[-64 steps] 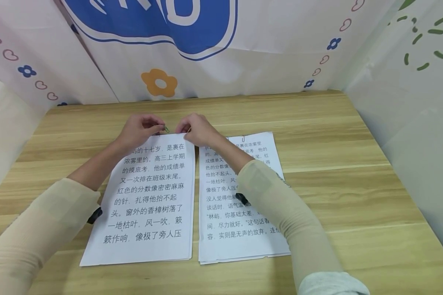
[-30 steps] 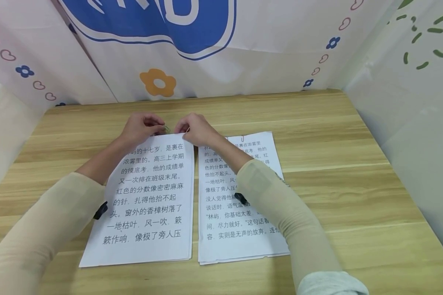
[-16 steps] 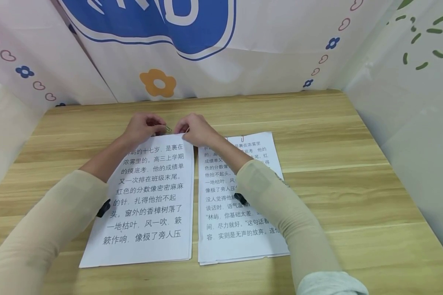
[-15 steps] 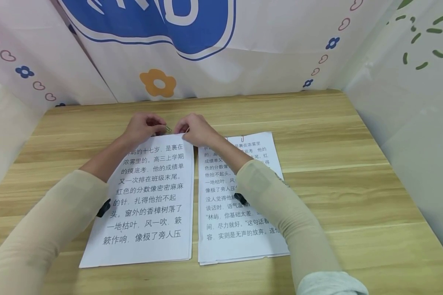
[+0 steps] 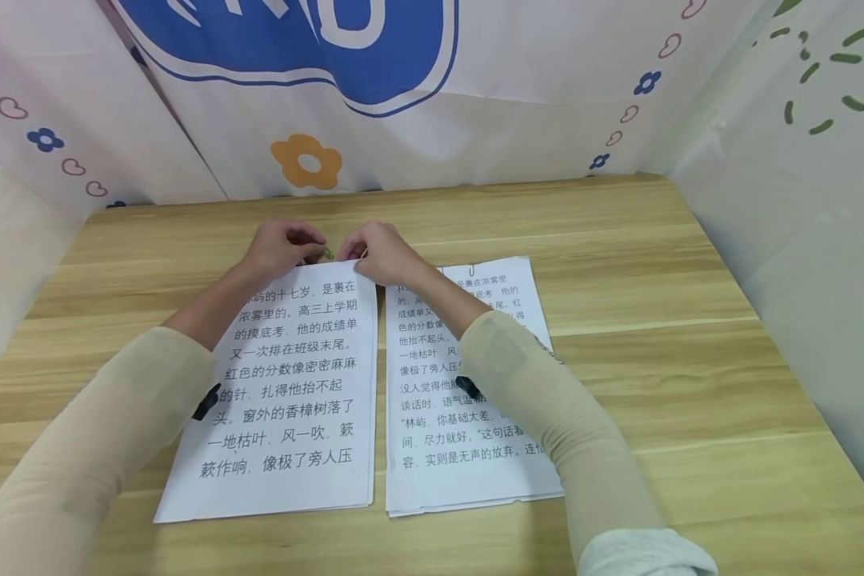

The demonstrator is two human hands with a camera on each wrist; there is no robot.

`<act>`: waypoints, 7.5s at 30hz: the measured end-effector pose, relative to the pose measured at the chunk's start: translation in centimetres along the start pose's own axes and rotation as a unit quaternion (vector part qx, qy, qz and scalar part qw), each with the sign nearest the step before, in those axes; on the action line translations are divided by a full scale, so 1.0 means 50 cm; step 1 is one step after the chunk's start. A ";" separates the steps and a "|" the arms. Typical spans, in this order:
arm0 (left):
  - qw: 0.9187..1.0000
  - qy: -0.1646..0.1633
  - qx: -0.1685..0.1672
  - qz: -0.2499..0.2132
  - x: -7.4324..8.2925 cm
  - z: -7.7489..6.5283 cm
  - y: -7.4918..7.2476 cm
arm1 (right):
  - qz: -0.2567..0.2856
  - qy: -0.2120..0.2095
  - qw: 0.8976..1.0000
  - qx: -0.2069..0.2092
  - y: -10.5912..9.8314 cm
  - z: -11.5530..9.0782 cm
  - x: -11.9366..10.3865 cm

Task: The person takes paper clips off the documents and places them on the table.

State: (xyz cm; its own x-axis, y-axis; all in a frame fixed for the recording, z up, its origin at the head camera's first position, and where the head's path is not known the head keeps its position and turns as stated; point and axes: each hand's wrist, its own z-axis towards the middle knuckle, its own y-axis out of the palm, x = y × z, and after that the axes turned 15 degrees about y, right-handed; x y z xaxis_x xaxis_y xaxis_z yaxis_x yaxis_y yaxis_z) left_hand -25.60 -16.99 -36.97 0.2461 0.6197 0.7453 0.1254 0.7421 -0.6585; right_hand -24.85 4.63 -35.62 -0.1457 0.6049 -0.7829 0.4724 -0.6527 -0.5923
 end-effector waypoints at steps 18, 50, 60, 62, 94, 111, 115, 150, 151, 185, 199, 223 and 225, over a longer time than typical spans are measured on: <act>1.000 0.013 -0.013 0.017 -0.004 0.005 -0.001 | -0.001 0.007 1.000 0.000 0.001 -0.001 -0.005; 0.999 0.033 0.011 0.031 0.005 -0.010 -0.022 | -0.047 0.019 0.999 0.011 0.005 -0.001 -0.012; 0.998 0.053 0.011 0.035 0.016 -0.027 -0.028 | -0.083 0.016 0.996 0.008 0.002 -0.005 -0.008; 0.997 0.063 0.008 0.039 0.019 -0.030 -0.027 | -0.092 0.013 0.996 0.008 0.002 -0.005 -0.006; 0.992 0.119 -0.002 0.042 0.082 -0.044 0.001 | -0.044 -0.010 0.999 -0.029 -0.039 -0.043 0.003; 0.991 0.124 -0.031 0.042 0.107 -0.049 0.038 | -0.038 -0.010 0.999 0.011 -0.099 -0.101 0.045; 0.990 0.120 -0.055 0.038 0.114 -0.048 0.045 | -0.039 0.015 0.999 0.019 -0.116 -0.118 0.061; 0.978 0.139 -0.148 0.044 0.145 -0.011 0.101 | -0.081 0.084 0.990 0.082 -0.205 -0.173 0.181; 0.978 0.139 -0.149 0.044 0.145 -0.010 0.104 | -0.081 0.084 0.990 0.084 -0.206 -0.174 0.184; 0.976 0.150 -0.150 0.051 0.152 0.010 0.137 | -0.097 0.122 0.983 0.094 -0.229 -0.194 0.220; 0.979 0.146 -0.138 0.018 0.155 0.003 0.132 | -0.113 0.133 0.981 0.086 -0.236 -0.199 0.232; 0.983 0.122 -0.133 0.009 0.159 -0.001 0.130 | -0.100 0.099 0.984 0.110 -0.244 -0.209 0.239; 0.984 0.121 -0.133 0.009 0.161 -0.001 0.131 | -0.096 0.100 0.984 0.110 -0.246 -0.210 0.239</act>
State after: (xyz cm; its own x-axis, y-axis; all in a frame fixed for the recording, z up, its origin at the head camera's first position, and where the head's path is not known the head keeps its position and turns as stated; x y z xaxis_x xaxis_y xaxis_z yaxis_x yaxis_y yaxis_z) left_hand -22.74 -7.17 -35.31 0.4689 0.5293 0.7070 0.3572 0.6184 -0.7000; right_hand -23.26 24.67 -35.70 -0.0300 0.7901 -0.6123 0.2507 -0.5870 -0.7698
